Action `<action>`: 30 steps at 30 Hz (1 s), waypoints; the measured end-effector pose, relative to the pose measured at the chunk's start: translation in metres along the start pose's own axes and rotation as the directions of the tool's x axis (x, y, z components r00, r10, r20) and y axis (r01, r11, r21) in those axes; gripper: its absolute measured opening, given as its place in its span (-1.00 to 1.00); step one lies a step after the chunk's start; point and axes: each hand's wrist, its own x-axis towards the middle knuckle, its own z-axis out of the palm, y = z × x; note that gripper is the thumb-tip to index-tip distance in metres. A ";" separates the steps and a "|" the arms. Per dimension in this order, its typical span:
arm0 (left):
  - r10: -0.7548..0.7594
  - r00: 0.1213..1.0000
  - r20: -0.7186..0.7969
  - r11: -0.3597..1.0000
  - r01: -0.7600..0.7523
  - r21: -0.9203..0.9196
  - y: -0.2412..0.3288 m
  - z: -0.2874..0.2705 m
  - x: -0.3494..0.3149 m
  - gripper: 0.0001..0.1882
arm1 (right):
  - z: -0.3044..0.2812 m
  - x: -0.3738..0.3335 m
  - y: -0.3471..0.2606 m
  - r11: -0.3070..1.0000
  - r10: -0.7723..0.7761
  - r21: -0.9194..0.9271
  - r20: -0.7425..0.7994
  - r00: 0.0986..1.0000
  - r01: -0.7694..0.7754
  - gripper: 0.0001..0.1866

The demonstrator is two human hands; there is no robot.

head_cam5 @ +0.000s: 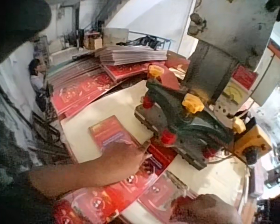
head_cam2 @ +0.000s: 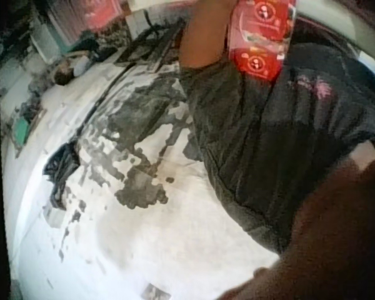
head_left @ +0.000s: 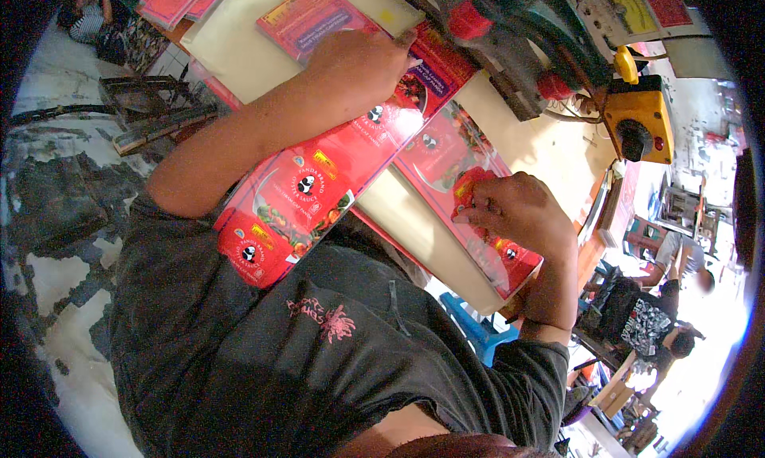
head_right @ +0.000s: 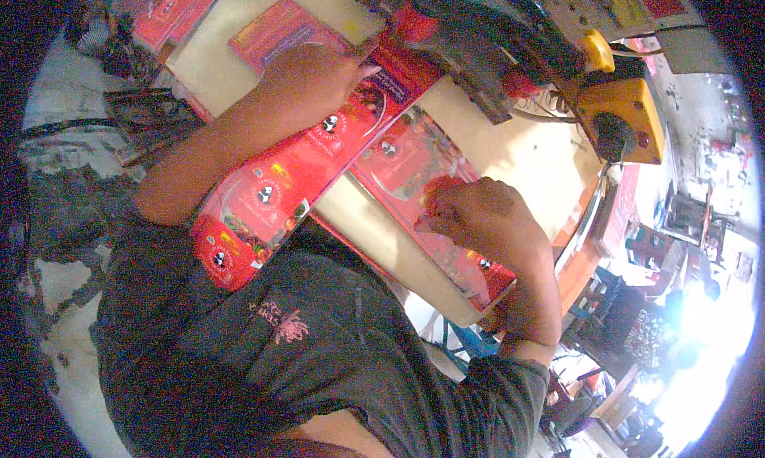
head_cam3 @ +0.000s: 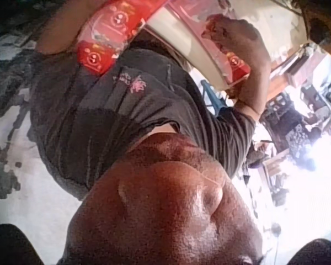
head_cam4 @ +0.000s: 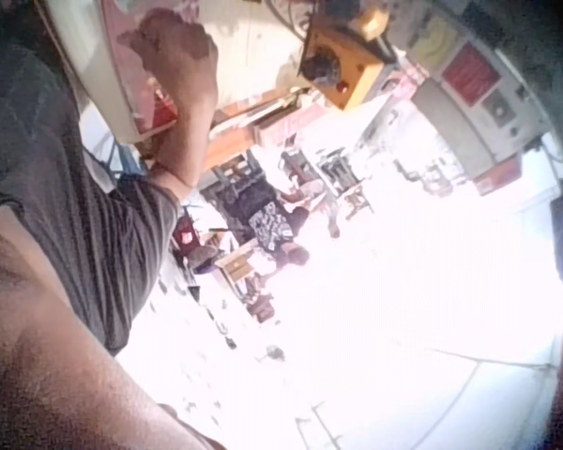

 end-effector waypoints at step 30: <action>0.022 0.996 -0.083 1.000 -0.022 0.001 -0.009 0.017 0.000 -0.49 | -0.004 0.003 -0.005 0.998 0.067 -0.009 0.052 0.996 -0.067 -0.54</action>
